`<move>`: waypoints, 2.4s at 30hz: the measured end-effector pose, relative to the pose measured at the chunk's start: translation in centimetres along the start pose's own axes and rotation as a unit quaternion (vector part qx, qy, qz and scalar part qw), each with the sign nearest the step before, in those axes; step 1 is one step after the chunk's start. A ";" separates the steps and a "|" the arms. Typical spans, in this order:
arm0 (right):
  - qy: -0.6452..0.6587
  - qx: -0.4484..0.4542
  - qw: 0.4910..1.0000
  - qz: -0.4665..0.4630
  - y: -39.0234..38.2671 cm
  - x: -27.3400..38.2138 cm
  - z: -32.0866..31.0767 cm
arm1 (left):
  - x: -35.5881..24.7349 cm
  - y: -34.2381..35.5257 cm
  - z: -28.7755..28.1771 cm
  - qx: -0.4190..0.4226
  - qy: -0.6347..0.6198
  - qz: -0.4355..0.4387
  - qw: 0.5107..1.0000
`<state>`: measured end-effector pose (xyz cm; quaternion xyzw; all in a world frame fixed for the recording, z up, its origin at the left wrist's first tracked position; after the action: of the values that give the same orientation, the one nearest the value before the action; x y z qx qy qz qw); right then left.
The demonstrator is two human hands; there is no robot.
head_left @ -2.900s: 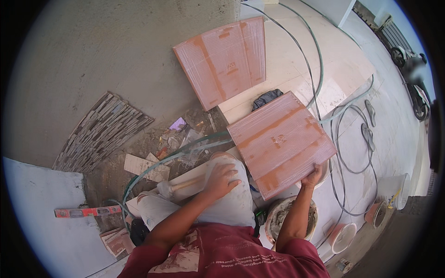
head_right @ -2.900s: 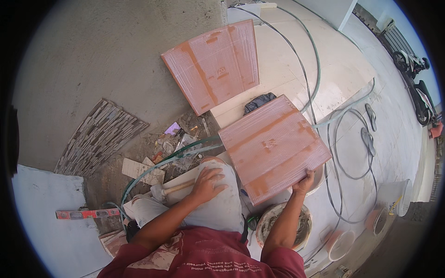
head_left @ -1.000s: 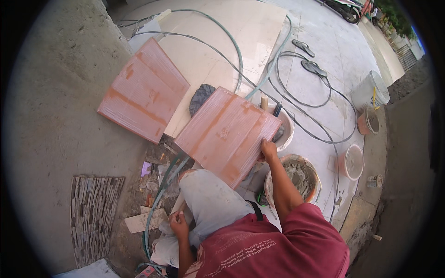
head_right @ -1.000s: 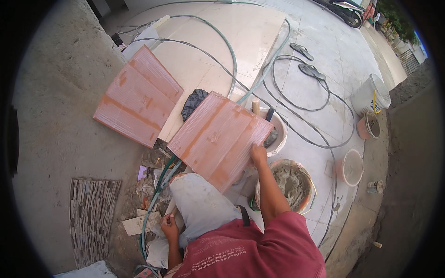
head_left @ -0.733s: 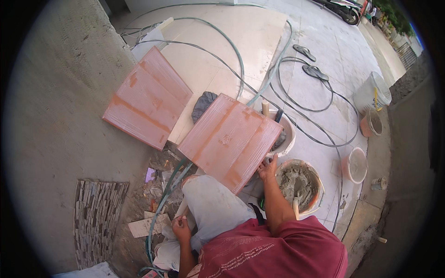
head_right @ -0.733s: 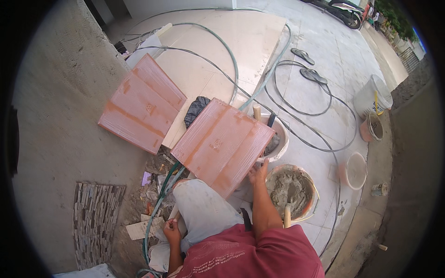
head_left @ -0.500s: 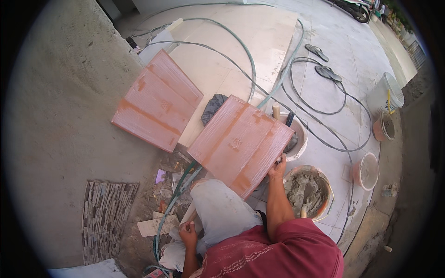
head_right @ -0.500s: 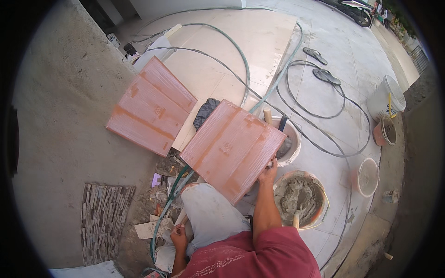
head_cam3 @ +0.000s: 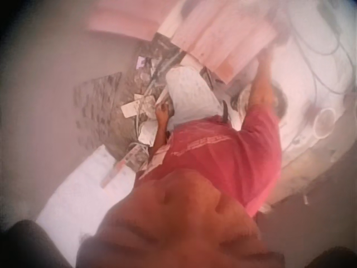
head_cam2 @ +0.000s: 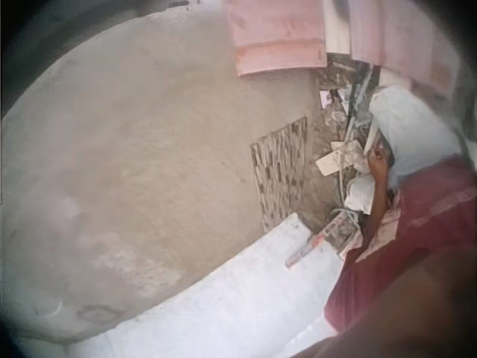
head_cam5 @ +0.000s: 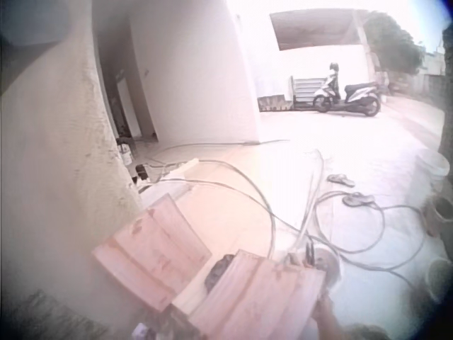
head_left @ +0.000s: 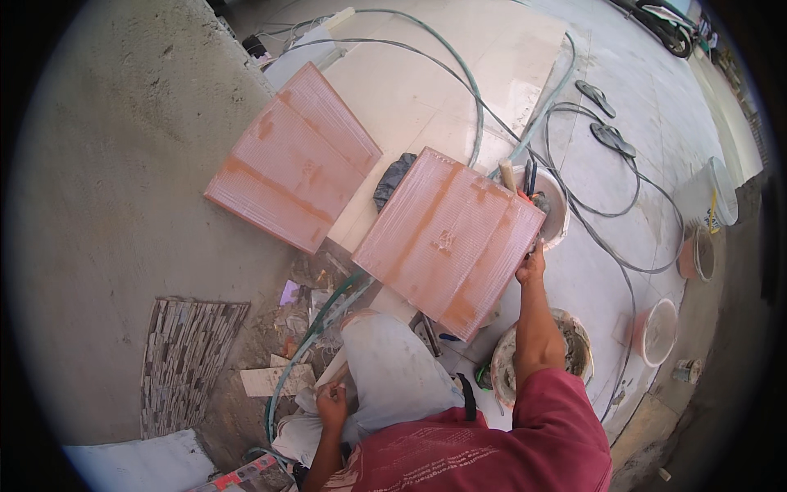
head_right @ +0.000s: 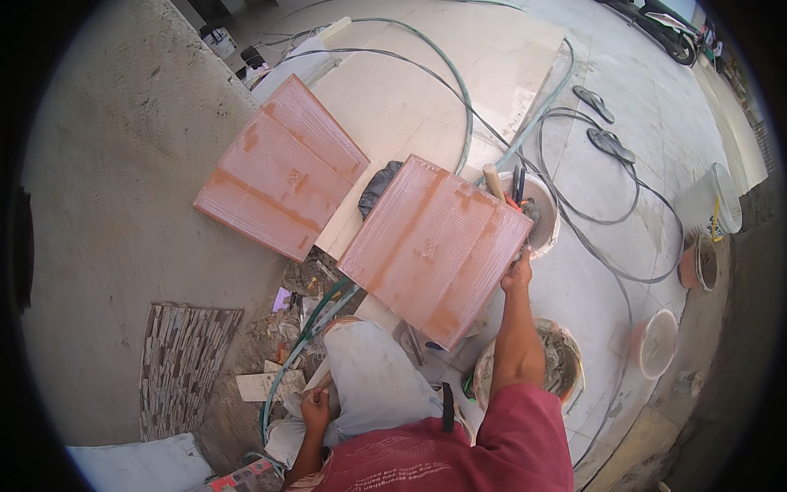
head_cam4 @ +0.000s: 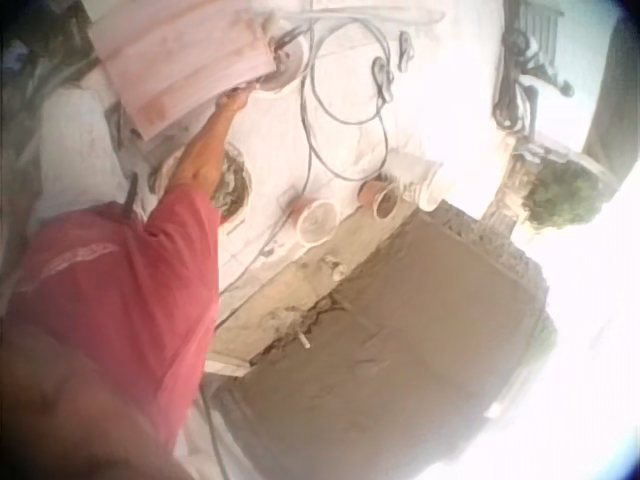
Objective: The person uses a rubber mallet to tap and align stacked stone tiles on a wall. They then pick up a tile sheet, apply cement with a trowel, and prepare to install it on the wall.
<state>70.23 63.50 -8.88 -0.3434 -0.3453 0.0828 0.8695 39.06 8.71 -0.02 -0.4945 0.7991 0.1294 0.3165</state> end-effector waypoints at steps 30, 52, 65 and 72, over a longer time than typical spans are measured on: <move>-0.529 0.482 0.343 -0.609 -29.0 -16.2 44.2 | 0.5 -0.6 1.5 -0.120 -0.097 -0.082 0.985; -0.672 0.423 0.041 -0.606 -34.5 -23.5 55.7 | -1.2 1.0 -0.3 -0.118 -0.169 -0.095 0.974; -0.665 0.364 0.195 -0.622 -31.6 -14.3 46.5 | -1.3 1.1 0.3 -0.118 -0.200 -0.097 0.968; -0.421 0.340 0.815 -0.204 -29.8 -12.4 39.4 | -1.4 0.8 -0.4 -0.107 -0.157 -0.115 0.975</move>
<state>32.32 57.70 24.57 0.1211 -0.6900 0.1519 0.6972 38.68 9.85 1.12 -0.5875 0.6585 0.2527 0.3966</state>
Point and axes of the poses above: each hand's wrist, its own y-axis towards the middle knuckle, its own z-axis out of the palm, x = y × z, the point moved 1 cm from there along y, towards the middle knuckle, and after that the axes turned 5 degrees about -x, right-handed, at the moved point
